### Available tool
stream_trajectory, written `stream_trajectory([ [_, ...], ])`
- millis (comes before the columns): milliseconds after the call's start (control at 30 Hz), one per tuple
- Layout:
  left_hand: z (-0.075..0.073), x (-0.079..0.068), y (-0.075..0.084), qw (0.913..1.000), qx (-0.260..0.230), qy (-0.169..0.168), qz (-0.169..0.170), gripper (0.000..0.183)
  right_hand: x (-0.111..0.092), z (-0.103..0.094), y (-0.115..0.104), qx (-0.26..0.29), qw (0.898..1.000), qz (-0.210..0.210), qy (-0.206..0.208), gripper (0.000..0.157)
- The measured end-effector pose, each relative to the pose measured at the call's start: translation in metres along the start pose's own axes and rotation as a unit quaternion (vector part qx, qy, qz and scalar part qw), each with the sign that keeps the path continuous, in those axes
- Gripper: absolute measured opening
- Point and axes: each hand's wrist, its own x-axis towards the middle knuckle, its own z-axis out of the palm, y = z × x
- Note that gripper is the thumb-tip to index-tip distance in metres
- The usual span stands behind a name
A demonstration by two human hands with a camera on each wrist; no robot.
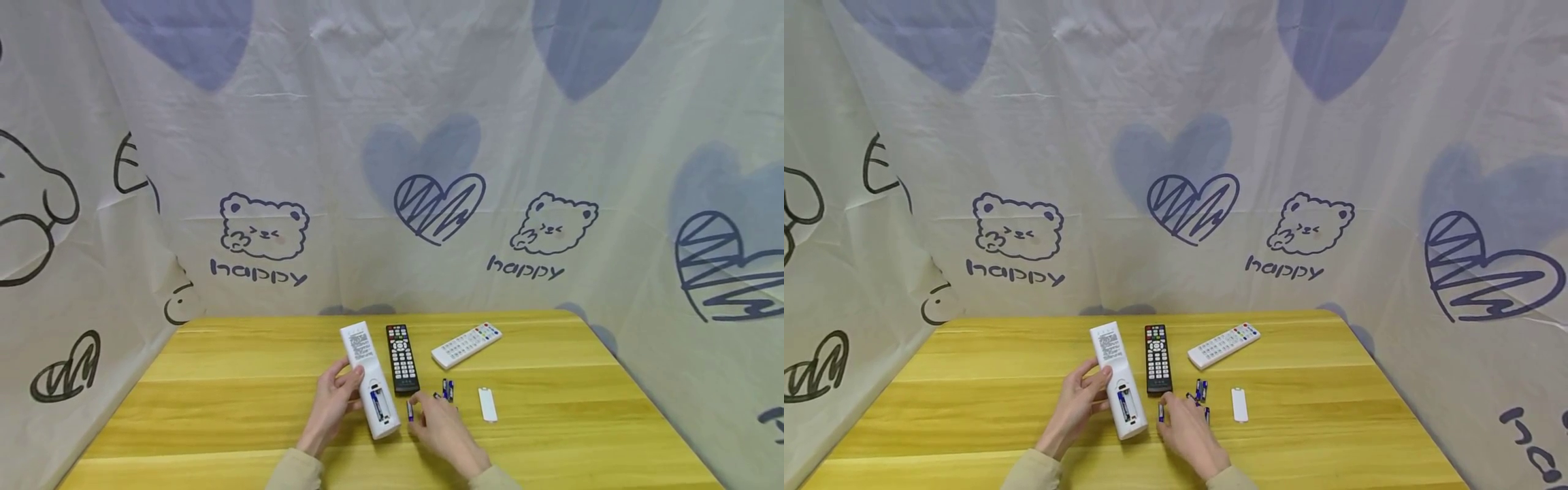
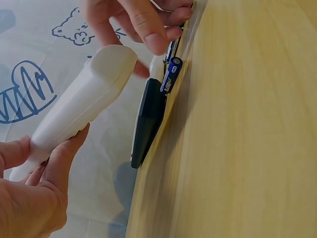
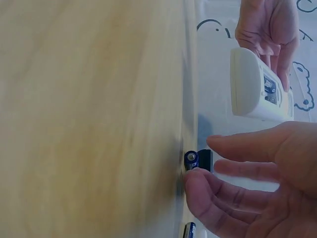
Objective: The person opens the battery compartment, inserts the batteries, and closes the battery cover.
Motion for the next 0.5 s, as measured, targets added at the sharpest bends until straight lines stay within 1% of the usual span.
stream_trajectory([
  [133,0.0006,0.0,0.0,1.0,-0.001,0.0,0.0,0.049,0.0009,0.001,0.003,-0.046,0.999,-0.007,-0.021,0.047],
  [233,0.0007,-0.0008,0.0004,1.0,-0.001,-0.002,-0.001,0.049,0.0015,0.002,0.0046,-0.065,0.997,-0.015,-0.029,0.047],
  [500,0.0001,-0.0008,-0.0004,1.0,0.002,-0.009,-0.001,0.05,0.0045,0.0055,0.0073,-0.086,0.996,-0.02,-0.025,0.045],
])
